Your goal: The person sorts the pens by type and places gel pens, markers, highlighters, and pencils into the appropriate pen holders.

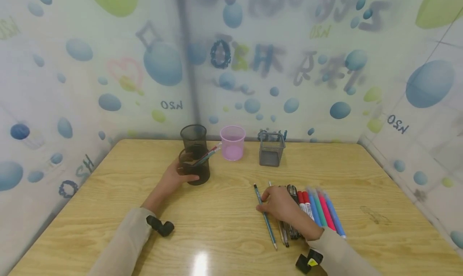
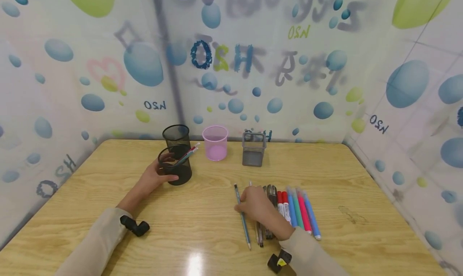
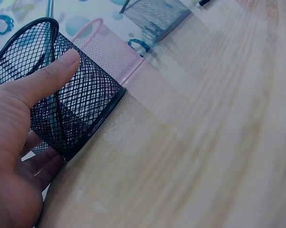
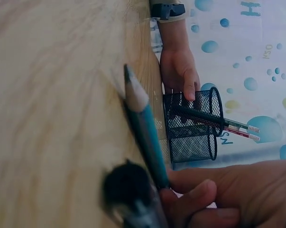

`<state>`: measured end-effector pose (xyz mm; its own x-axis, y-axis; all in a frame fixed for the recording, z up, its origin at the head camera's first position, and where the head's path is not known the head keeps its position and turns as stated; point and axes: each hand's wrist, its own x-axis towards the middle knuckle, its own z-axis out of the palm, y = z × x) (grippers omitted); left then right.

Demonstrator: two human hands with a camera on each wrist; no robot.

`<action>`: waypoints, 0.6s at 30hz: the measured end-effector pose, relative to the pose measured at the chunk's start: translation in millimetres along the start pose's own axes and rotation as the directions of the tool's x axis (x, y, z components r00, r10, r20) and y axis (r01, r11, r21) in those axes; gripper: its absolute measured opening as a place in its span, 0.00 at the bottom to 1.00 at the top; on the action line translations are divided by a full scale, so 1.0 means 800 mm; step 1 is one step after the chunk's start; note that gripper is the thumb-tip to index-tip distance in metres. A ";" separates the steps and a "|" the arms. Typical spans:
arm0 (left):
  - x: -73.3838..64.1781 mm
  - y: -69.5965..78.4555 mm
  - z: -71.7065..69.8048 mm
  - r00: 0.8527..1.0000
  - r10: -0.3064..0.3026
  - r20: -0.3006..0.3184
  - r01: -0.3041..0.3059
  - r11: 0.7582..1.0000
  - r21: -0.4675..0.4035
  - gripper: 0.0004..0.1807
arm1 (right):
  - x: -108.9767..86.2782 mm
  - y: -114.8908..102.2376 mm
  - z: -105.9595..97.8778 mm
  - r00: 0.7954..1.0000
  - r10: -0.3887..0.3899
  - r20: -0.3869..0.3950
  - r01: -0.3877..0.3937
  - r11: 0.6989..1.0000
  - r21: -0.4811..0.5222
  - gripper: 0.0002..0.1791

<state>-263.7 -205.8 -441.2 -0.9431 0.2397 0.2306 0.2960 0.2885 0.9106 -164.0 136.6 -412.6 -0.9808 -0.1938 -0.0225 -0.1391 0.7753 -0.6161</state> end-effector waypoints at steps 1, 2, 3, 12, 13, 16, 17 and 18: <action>0.000 0.000 0.000 1.000 0.000 0.001 0.000 1.000 0.002 0.41 | 0.000 0.000 0.000 1.000 -0.004 -0.002 0.004 1.000 -0.005 0.11; 0.001 -0.001 0.000 1.000 0.000 0.001 0.000 1.000 0.003 0.41 | 0.000 0.000 0.000 1.000 -0.006 -0.004 0.006 1.000 -0.009 0.10; 0.001 -0.001 0.000 1.000 0.001 0.002 -0.001 1.000 0.003 0.41 | 0.000 0.000 0.000 1.000 -0.009 -0.008 0.009 1.000 -0.016 0.09; 0.002 -0.001 -0.001 1.000 -0.004 -0.009 0.004 1.000 0.004 0.41 | 0.000 -0.005 0.000 1.000 0.014 0.000 -0.014 1.000 -0.012 0.04; 0.002 -0.002 -0.001 1.000 -0.004 -0.009 0.004 1.000 0.004 0.41 | -0.001 -0.006 -0.001 1.000 0.021 0.002 -0.021 1.000 0.005 0.04; 0.002 -0.004 0.000 1.000 0.000 -0.011 0.000 1.000 0.006 0.40 | -0.002 -0.005 -0.002 0.999 0.050 0.003 -0.050 0.996 0.072 0.05; 0.002 -0.004 0.000 1.000 0.001 -0.014 -0.001 1.000 0.010 0.40 | -0.001 -0.004 -0.002 0.998 0.058 0.006 -0.059 0.993 0.100 0.06; 0.002 -0.004 0.000 1.000 0.006 -0.015 -0.006 1.000 0.013 0.40 | -0.001 -0.004 -0.002 0.998 0.067 0.009 -0.068 0.989 0.131 0.06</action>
<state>-266.1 -206.5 -444.0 -0.9435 0.2275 0.2411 0.3033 0.2992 0.9047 -162.9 135.4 -409.2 -0.9867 -0.1464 -0.0705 -0.0532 0.7011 -0.7110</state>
